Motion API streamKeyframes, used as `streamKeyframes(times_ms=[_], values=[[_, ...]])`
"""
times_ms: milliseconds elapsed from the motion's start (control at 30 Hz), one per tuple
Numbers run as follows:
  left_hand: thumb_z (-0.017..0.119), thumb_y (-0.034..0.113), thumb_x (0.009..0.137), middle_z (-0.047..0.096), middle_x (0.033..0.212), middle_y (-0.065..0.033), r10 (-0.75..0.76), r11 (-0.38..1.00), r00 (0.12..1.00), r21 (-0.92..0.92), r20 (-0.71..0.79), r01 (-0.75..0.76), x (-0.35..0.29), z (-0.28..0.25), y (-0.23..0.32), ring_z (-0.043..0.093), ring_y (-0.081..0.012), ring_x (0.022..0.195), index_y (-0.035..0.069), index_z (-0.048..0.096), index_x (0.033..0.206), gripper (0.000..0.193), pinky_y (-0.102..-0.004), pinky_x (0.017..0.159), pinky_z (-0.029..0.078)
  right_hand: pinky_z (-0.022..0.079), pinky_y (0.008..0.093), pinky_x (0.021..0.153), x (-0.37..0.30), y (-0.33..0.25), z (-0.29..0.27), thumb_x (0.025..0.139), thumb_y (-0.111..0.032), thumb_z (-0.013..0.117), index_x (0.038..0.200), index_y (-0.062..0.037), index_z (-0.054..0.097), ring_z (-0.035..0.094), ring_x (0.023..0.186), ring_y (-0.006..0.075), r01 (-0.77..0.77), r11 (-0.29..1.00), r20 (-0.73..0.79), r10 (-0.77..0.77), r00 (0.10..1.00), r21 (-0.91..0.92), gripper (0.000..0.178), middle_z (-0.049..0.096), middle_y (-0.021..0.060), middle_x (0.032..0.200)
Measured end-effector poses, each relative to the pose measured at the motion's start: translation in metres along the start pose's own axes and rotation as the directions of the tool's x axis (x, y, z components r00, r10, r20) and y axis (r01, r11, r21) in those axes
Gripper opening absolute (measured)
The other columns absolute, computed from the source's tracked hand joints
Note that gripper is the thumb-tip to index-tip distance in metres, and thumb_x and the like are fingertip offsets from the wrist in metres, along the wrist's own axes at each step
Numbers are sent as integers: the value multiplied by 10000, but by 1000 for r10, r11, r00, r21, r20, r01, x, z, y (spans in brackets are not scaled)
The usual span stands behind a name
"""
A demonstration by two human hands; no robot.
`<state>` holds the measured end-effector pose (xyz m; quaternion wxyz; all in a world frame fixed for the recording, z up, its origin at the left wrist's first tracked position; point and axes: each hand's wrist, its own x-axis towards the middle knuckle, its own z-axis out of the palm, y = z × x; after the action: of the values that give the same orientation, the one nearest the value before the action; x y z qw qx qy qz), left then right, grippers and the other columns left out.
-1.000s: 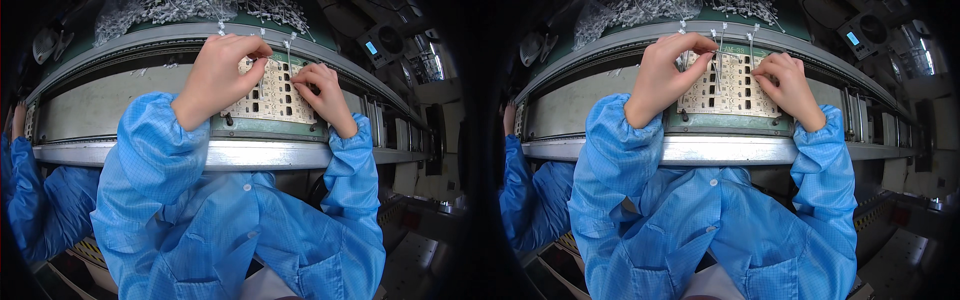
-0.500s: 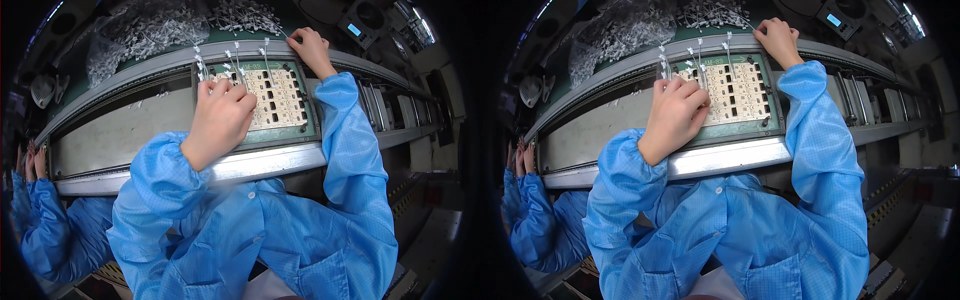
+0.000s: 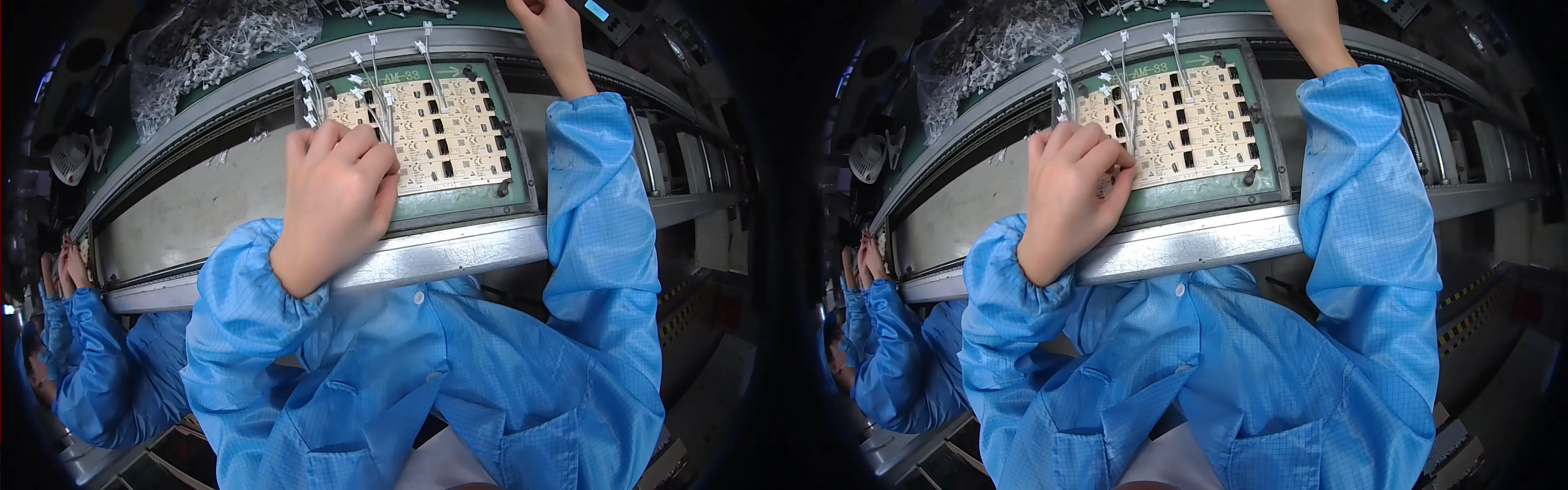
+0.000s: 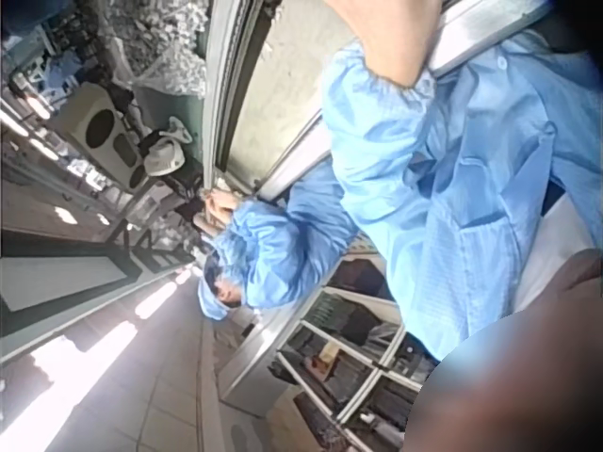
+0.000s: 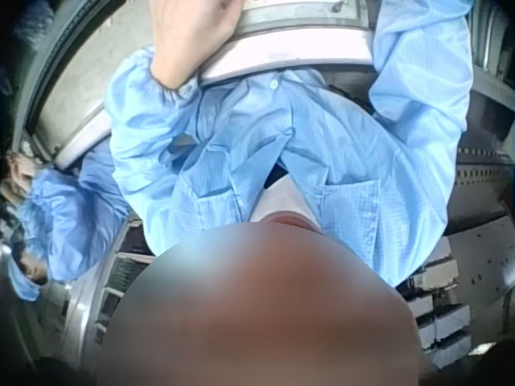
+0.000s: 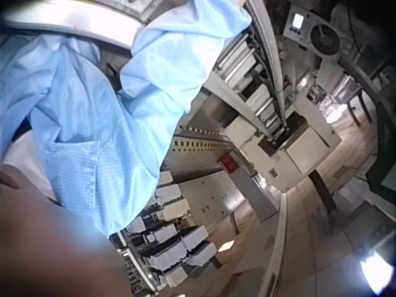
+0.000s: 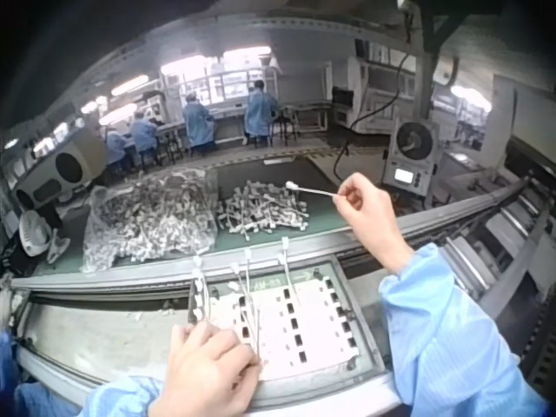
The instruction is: Insert small electronic components into a circuit board on a production line.
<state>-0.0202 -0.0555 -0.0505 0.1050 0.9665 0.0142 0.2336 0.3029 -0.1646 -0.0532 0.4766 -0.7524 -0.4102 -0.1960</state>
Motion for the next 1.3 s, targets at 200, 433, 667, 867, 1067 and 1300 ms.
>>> streamKeyframes(times_ms=[200, 433, 667, 867, 1067, 1300], values=[[752, 99, 740, 559, 820, -4, 76, 990, 969, 131, -236, -46, 1, -7, 5, 557, -242, 901, 137, 646, 801, 128, -413, 813, 364, 438, 266, 561, -3, -19, -4, 886, -87, 697, 883, 7, 599, 545, 603, 88, 33, 999, 27, -34, 999, 33, 136, 592, 46, 661], [755, 89, 736, 596, 838, 12, -55, 998, 998, 28, 33, 54, -9, 4, 8, 559, -235, 909, 146, 689, 842, 137, -396, 812, 360, 446, 277, 563, -4, -23, -9, 870, -82, 707, 883, 14, 610, 554, 593, 113, 139, 990, 9, -139, 990, 26, 137, 593, 65, 658], [740, 75, 744, 597, 822, 11, -110, 994, 992, -19, 54, 111, -11, 2, 6, 559, -240, 922, 130, 691, 808, 98, -390, 812, 363, 449, 282, 563, -3, -28, -4, 860, -75, 707, 885, 13, 611, 555, 597, 119, 138, 990, 17, -139, 990, 14, 133, 585, 69, 652], [734, 68, 743, 596, 816, 13, -101, 993, 992, -46, 79, 104, -7, 5, 5, 560, -241, 930, 131, 690, 806, 99, -390, 811, 363, 452, 292, 560, -4, -27, -9, 854, -80, 698, 883, 15, 614, 570, 598, 134, 153, 988, 23, -152, 988, -25, 129, 589, 90, 651], [719, 76, 778, 600, 910, -21, 26, 997, 994, 63, 102, -32, -10, -5, 10, 542, -272, 972, 108, 699, 892, 120, -410, 831, 372, 450, 297, 560, -4, -30, -2, 863, -75, 691, 901, 14, 618, 567, 592, 140, 133, 991, 53, -134, 990, 15, 121, 584, 92, 650], [726, 160, 837, 586, 1072, -67, -26, 1000, 991, 13, 129, 24, -25, -9, 16, 506, -294, 1038, 95, 720, 1093, 264, -422, 848, 404, 475, 304, 613, -7, -36, -6, 845, -8, 652, 912, 15, 593, 593, 660, 176, 184, 980, 25, -186, 982, 77, 92, 596, 112, 756]])
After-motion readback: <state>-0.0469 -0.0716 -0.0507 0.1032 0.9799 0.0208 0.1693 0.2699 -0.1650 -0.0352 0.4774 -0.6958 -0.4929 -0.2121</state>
